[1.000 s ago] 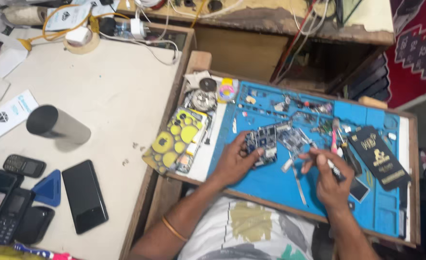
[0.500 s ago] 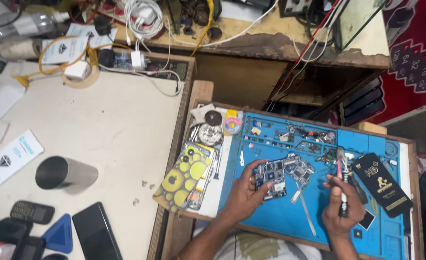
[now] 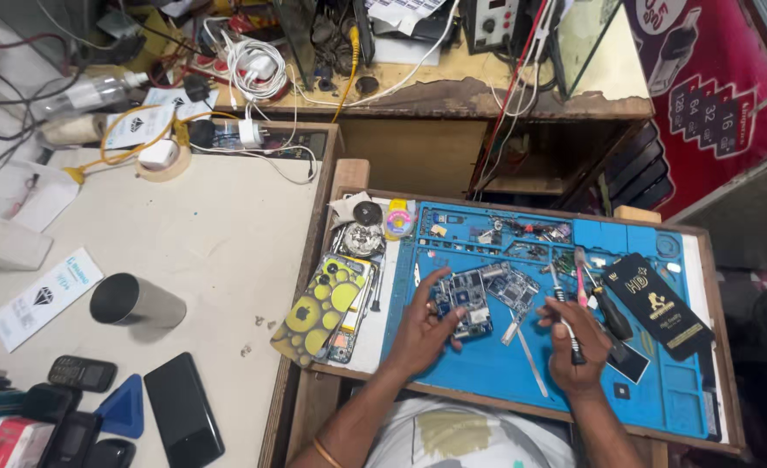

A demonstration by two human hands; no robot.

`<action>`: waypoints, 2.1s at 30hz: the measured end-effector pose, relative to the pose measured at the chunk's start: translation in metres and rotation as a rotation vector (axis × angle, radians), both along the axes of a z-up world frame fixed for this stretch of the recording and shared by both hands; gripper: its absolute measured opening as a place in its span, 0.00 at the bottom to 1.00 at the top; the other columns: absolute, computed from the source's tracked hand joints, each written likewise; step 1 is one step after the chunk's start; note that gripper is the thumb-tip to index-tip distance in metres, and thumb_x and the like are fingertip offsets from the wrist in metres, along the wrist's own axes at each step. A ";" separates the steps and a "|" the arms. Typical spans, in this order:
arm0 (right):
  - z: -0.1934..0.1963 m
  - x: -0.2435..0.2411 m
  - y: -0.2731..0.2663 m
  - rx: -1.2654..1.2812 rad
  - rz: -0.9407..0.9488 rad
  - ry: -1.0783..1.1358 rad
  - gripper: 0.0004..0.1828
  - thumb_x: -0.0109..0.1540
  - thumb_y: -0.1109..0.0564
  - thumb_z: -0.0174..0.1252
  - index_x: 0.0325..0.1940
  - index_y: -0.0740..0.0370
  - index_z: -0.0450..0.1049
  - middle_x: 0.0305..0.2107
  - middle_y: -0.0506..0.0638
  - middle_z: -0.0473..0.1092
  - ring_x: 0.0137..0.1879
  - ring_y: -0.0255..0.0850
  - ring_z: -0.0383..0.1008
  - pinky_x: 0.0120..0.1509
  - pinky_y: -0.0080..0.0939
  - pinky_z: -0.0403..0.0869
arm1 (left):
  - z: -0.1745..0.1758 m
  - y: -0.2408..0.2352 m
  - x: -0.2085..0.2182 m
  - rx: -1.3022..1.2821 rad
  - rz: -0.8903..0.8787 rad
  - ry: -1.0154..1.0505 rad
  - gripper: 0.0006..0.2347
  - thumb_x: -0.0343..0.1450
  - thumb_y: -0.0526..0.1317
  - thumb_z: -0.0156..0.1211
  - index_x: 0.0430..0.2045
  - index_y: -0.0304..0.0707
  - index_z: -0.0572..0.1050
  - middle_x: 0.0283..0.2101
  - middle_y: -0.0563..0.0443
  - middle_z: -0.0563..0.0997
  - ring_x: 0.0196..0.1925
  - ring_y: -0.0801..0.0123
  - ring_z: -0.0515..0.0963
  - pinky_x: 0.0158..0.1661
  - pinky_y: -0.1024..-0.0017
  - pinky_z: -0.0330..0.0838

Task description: The person holds a small blue circuit board and uses a white marker to repeatedly rub or mark specific areas on its surface. The person rotates the board to access different sides and continues the marking action throughout the clip.

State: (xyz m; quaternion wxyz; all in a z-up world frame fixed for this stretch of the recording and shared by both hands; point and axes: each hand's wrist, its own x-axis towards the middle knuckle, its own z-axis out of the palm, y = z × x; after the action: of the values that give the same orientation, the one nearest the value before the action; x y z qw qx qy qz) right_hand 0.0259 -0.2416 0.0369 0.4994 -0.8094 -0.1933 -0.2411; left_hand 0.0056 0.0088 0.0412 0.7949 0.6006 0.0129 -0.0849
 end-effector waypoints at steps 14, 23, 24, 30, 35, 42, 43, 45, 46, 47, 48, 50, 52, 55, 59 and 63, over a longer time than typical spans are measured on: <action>0.006 -0.009 0.001 0.001 0.055 0.010 0.14 0.67 0.60 0.57 0.56 0.68 0.73 0.37 0.54 0.79 0.40 0.38 0.80 0.47 0.36 0.76 | -0.017 -0.008 0.001 0.034 -0.013 -0.083 0.36 0.70 0.29 0.64 0.72 0.48 0.50 0.42 0.43 0.83 0.31 0.69 0.85 0.27 0.76 0.78; 0.008 -0.013 -0.008 0.028 0.033 0.049 0.08 0.67 0.63 0.58 0.47 0.66 0.80 0.33 0.55 0.78 0.37 0.40 0.79 0.44 0.36 0.75 | -0.040 -0.008 -0.002 0.014 0.038 -0.129 0.27 0.75 0.34 0.59 0.67 0.39 0.53 0.43 0.42 0.82 0.33 0.70 0.84 0.28 0.76 0.78; 0.008 -0.013 -0.009 0.014 0.037 0.027 0.07 0.67 0.63 0.58 0.47 0.65 0.80 0.34 0.55 0.77 0.38 0.40 0.79 0.45 0.37 0.75 | -0.043 -0.008 -0.002 0.028 0.039 -0.150 0.26 0.76 0.35 0.58 0.67 0.38 0.53 0.43 0.42 0.83 0.34 0.70 0.84 0.29 0.76 0.78; 0.011 -0.012 -0.006 -0.015 0.012 -0.067 0.11 0.67 0.62 0.61 0.52 0.67 0.79 0.39 0.58 0.78 0.44 0.44 0.79 0.50 0.39 0.75 | -0.050 -0.008 0.005 -0.013 0.043 -0.186 0.23 0.76 0.33 0.58 0.65 0.36 0.55 0.45 0.44 0.82 0.42 0.73 0.82 0.37 0.76 0.81; 0.005 -0.010 -0.009 0.016 0.020 0.013 0.12 0.68 0.61 0.61 0.55 0.68 0.78 0.37 0.57 0.78 0.42 0.42 0.80 0.51 0.38 0.76 | -0.053 -0.005 0.005 -0.010 0.030 -0.199 0.21 0.77 0.33 0.57 0.63 0.34 0.58 0.46 0.46 0.80 0.41 0.75 0.82 0.34 0.74 0.83; 0.000 -0.011 -0.010 -0.009 0.070 -0.001 0.13 0.68 0.61 0.61 0.57 0.68 0.77 0.38 0.56 0.78 0.46 0.45 0.80 0.55 0.40 0.76 | -0.046 -0.008 0.000 0.101 0.029 -0.176 0.21 0.76 0.34 0.58 0.63 0.33 0.58 0.43 0.44 0.82 0.36 0.76 0.82 0.34 0.75 0.83; 0.000 -0.012 -0.010 -0.012 0.084 -0.021 0.13 0.68 0.61 0.61 0.56 0.68 0.77 0.40 0.57 0.78 0.47 0.45 0.80 0.55 0.41 0.76 | -0.044 -0.008 0.000 0.117 0.023 -0.180 0.21 0.76 0.34 0.57 0.63 0.33 0.57 0.42 0.44 0.82 0.36 0.76 0.82 0.33 0.76 0.83; 0.001 -0.010 -0.009 -0.020 0.112 -0.064 0.13 0.67 0.62 0.61 0.55 0.67 0.77 0.43 0.59 0.77 0.49 0.47 0.80 0.55 0.41 0.76 | -0.041 -0.007 0.001 0.150 0.012 -0.189 0.21 0.76 0.35 0.57 0.63 0.33 0.57 0.41 0.44 0.83 0.36 0.76 0.83 0.33 0.76 0.83; 0.001 -0.010 -0.008 -0.021 0.120 -0.066 0.13 0.67 0.62 0.62 0.55 0.67 0.78 0.43 0.59 0.77 0.49 0.47 0.80 0.56 0.42 0.76 | -0.041 -0.007 0.001 0.160 0.016 -0.194 0.21 0.76 0.35 0.57 0.62 0.33 0.57 0.41 0.44 0.83 0.36 0.76 0.83 0.33 0.76 0.83; 0.001 -0.010 -0.008 -0.022 0.129 -0.069 0.13 0.66 0.62 0.62 0.55 0.67 0.78 0.44 0.59 0.77 0.49 0.47 0.80 0.56 0.42 0.76 | -0.041 -0.007 0.001 0.170 0.020 -0.198 0.21 0.76 0.35 0.57 0.62 0.33 0.58 0.41 0.44 0.83 0.36 0.76 0.83 0.33 0.76 0.83; 0.000 -0.010 -0.007 -0.024 0.137 -0.067 0.13 0.66 0.62 0.62 0.55 0.67 0.78 0.44 0.59 0.78 0.50 0.48 0.80 0.57 0.43 0.76 | -0.042 -0.008 0.000 0.178 0.024 -0.199 0.21 0.76 0.35 0.58 0.62 0.33 0.58 0.41 0.43 0.83 0.36 0.76 0.83 0.33 0.76 0.83; -0.001 -0.010 -0.007 -0.019 0.151 -0.047 0.13 0.66 0.62 0.62 0.55 0.67 0.78 0.44 0.59 0.77 0.50 0.47 0.80 0.56 0.41 0.76 | -0.043 -0.008 0.000 0.213 0.014 -0.217 0.20 0.77 0.36 0.58 0.62 0.33 0.59 0.40 0.44 0.83 0.36 0.77 0.83 0.33 0.76 0.84; -0.001 -0.009 -0.007 -0.001 0.162 -0.019 0.13 0.66 0.62 0.62 0.55 0.67 0.78 0.43 0.59 0.78 0.48 0.46 0.80 0.54 0.40 0.76 | -0.043 -0.008 0.001 0.226 0.015 -0.227 0.20 0.76 0.36 0.58 0.61 0.33 0.59 0.40 0.45 0.84 0.36 0.77 0.83 0.34 0.75 0.84; 0.000 -0.011 -0.008 0.053 0.174 0.033 0.12 0.67 0.62 0.61 0.55 0.67 0.78 0.42 0.58 0.78 0.45 0.43 0.81 0.52 0.38 0.76 | -0.041 -0.009 0.000 0.204 0.021 -0.223 0.20 0.76 0.36 0.59 0.61 0.33 0.60 0.41 0.46 0.84 0.37 0.77 0.83 0.34 0.75 0.84; -0.004 -0.013 -0.009 0.100 0.193 0.083 0.12 0.67 0.63 0.60 0.55 0.68 0.78 0.42 0.59 0.77 0.42 0.40 0.81 0.48 0.35 0.77 | -0.038 -0.009 -0.004 0.222 0.018 -0.220 0.20 0.76 0.36 0.59 0.61 0.33 0.61 0.39 0.46 0.83 0.36 0.77 0.82 0.34 0.74 0.84; -0.011 -0.011 -0.012 0.154 0.181 0.133 0.12 0.68 0.63 0.58 0.55 0.69 0.77 0.43 0.59 0.78 0.42 0.39 0.81 0.49 0.34 0.77 | -0.037 -0.009 -0.004 0.226 0.024 -0.230 0.19 0.76 0.36 0.59 0.61 0.33 0.62 0.39 0.46 0.84 0.36 0.76 0.83 0.34 0.74 0.84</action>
State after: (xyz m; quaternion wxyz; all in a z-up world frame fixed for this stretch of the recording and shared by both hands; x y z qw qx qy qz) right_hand 0.0150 -0.2539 0.0257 0.5916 -0.7620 -0.2130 -0.1550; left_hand 0.0015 0.0001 0.0040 0.7193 0.6919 -0.0618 -0.0040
